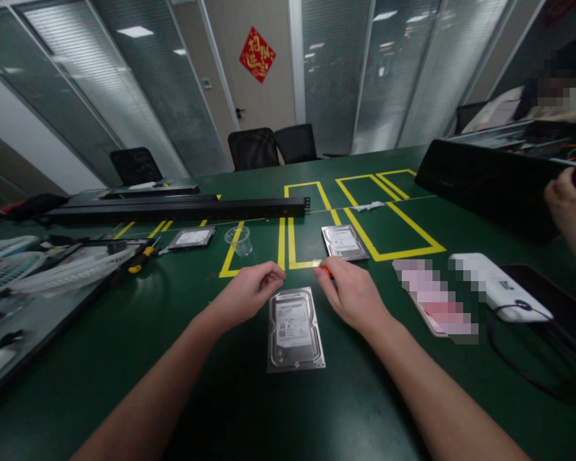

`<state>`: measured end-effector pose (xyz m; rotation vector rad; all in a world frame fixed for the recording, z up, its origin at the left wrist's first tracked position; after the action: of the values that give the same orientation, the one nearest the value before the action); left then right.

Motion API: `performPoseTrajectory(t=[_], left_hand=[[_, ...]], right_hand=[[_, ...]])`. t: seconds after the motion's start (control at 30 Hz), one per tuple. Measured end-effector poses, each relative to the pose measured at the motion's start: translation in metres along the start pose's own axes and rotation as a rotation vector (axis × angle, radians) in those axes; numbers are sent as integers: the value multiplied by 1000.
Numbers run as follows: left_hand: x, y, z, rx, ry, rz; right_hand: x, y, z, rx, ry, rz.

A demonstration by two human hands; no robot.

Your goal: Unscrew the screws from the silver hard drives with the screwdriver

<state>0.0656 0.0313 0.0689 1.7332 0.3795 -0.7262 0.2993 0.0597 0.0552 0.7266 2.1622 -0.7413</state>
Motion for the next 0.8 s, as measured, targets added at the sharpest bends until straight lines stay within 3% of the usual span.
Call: performPoseTrajectory(t=[0.2, 0.5, 0.8], left_hand=[[35, 7, -27, 102, -56, -9], [43, 6, -39, 134, -89, -2], [49, 3, -48, 120, -148, -69]], right_hand=[[5, 6, 0, 40, -83, -10], [9, 5, -2, 96, -119, -54], [19, 11, -2, 165, -274, -3]])
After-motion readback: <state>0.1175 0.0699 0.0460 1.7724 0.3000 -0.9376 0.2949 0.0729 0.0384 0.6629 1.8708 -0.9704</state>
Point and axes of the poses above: each hand's wrist, its own z-axis away from the middle knuckle, its own x-axis out of the palm, y = z × x, the point moved 3 cm from there along -z, towards the middle knuckle, and after that the axes turned 6 degrees about z, right-handed, at the moved point
